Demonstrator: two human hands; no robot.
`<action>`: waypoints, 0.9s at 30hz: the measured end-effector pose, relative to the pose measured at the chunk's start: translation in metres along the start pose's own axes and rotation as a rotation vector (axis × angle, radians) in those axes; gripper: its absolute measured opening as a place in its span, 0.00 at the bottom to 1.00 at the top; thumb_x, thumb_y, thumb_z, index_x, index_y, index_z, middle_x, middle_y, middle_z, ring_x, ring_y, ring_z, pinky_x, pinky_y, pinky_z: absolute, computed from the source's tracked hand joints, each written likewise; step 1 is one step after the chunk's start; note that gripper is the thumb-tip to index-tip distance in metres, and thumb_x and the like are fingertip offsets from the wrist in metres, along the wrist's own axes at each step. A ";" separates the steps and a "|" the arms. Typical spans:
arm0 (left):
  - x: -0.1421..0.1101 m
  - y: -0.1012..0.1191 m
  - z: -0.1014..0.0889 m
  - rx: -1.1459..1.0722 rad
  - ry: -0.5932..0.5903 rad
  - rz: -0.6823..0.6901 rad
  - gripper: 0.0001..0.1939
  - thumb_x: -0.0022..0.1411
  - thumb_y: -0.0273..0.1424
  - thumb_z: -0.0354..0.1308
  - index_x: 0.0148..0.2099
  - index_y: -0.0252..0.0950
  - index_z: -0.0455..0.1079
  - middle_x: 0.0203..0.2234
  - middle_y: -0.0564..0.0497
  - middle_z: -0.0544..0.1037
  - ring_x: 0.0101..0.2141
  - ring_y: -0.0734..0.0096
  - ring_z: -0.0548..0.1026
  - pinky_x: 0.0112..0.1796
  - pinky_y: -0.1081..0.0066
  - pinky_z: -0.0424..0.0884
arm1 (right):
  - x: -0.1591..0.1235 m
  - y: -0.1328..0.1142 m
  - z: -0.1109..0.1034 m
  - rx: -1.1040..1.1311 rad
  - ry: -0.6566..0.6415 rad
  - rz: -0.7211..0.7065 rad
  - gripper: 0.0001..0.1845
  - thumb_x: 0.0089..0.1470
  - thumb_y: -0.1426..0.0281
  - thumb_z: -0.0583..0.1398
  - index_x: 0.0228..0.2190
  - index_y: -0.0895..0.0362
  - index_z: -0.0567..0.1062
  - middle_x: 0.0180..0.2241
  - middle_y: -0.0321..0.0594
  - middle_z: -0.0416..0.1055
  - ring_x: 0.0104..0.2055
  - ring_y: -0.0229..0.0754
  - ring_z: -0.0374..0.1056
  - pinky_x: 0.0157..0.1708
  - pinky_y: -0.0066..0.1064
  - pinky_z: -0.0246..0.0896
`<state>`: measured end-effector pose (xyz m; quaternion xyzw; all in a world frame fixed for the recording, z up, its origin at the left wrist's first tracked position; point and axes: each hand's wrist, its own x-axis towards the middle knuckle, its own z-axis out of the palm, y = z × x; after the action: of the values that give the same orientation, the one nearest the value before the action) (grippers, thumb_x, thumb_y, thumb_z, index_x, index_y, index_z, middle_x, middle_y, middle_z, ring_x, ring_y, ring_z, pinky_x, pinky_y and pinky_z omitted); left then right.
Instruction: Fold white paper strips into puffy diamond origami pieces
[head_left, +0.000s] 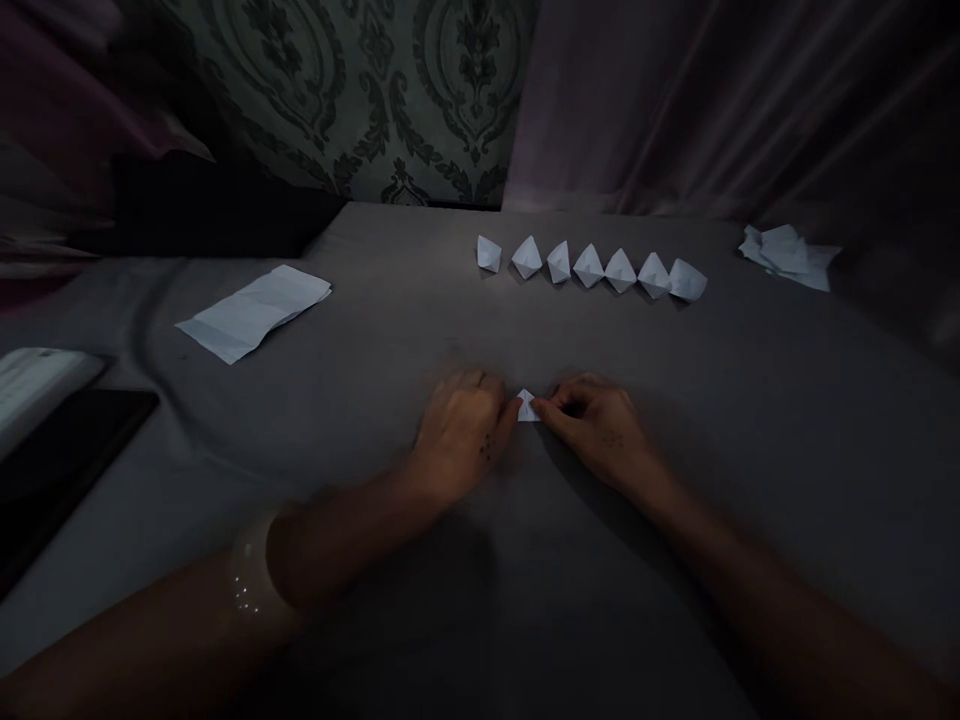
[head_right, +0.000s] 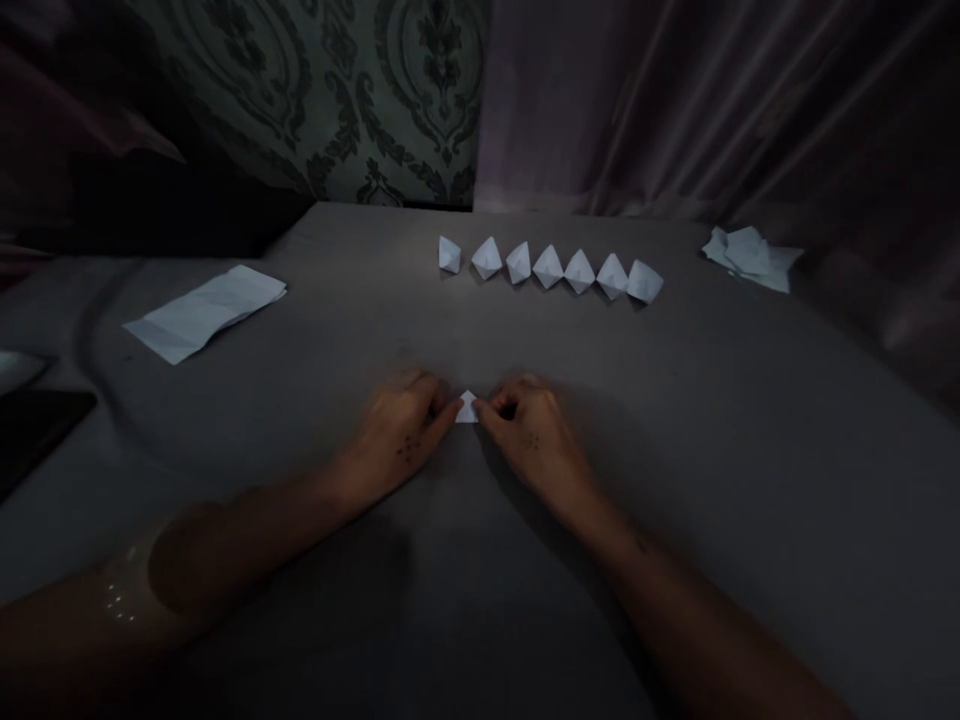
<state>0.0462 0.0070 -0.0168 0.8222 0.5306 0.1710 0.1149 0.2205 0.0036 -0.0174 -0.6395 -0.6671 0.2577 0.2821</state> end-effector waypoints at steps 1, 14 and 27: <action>0.000 0.000 0.000 0.015 0.000 0.002 0.16 0.69 0.37 0.46 0.32 0.36 0.66 0.29 0.48 0.71 0.35 0.64 0.69 0.39 0.64 0.66 | 0.000 -0.001 0.000 -0.002 -0.002 0.001 0.14 0.51 0.63 0.62 0.18 0.54 0.71 0.26 0.38 0.70 0.27 0.39 0.66 0.26 0.33 0.58; -0.005 -0.004 0.007 0.012 -0.010 0.004 0.10 0.70 0.34 0.46 0.45 0.35 0.66 0.37 0.47 0.71 0.38 0.62 0.66 0.39 0.63 0.61 | 0.001 0.002 0.000 -0.025 -0.016 0.013 0.14 0.51 0.62 0.62 0.19 0.54 0.73 0.27 0.37 0.70 0.29 0.39 0.66 0.28 0.32 0.57; -0.001 -0.012 0.000 0.035 -0.053 0.277 0.14 0.71 0.30 0.43 0.48 0.40 0.70 0.41 0.50 0.75 0.38 0.65 0.66 0.36 0.65 0.54 | -0.002 0.016 -0.009 -0.071 0.035 -0.081 0.12 0.50 0.60 0.63 0.23 0.55 0.71 0.29 0.37 0.67 0.29 0.38 0.63 0.28 0.31 0.57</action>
<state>0.0363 0.0111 -0.0211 0.8938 0.4115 0.1541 0.0899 0.2382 0.0019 -0.0220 -0.6260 -0.6962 0.2107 0.2812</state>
